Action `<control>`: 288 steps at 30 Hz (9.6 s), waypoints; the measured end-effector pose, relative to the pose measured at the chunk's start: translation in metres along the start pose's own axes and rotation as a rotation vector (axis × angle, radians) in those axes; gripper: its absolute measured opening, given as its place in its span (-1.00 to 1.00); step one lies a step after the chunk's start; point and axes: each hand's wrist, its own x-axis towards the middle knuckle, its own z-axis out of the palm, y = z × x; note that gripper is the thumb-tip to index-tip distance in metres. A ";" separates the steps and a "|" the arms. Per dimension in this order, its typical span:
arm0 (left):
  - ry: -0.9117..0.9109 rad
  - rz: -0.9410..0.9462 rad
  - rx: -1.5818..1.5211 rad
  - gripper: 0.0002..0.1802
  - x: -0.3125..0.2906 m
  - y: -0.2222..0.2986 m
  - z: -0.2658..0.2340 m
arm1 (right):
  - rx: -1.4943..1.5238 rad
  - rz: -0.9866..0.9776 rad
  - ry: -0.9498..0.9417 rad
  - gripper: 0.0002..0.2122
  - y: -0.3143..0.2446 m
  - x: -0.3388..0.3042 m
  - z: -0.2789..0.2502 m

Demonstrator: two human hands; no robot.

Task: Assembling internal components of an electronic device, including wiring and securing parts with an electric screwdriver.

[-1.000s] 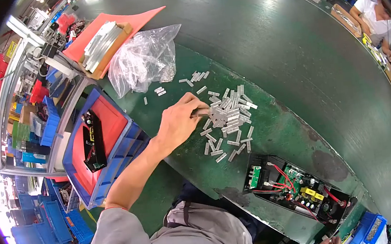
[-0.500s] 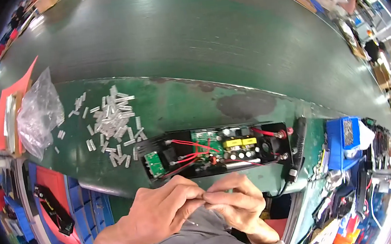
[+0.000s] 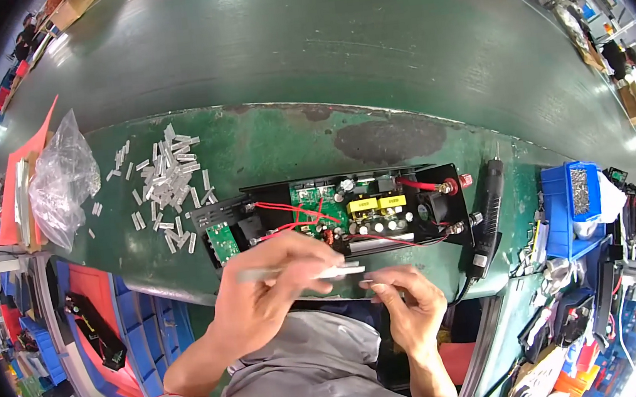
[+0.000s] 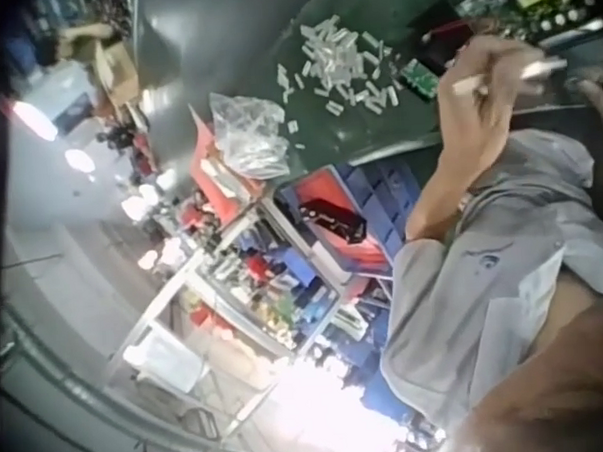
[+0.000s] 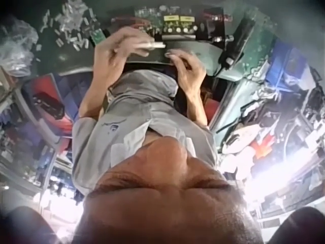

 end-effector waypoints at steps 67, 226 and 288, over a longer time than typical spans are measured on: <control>-0.056 0.579 0.968 -0.77 0.039 -0.042 0.011 | 0.137 0.584 -0.158 -0.26 0.022 -0.133 -0.016; -0.350 0.341 1.079 -0.58 0.057 -0.017 0.023 | 0.535 0.920 -0.353 -0.15 0.028 -0.148 -0.031; -0.187 0.436 1.439 -0.83 0.112 0.039 0.019 | 0.257 0.620 0.250 -0.12 0.032 -0.142 -0.054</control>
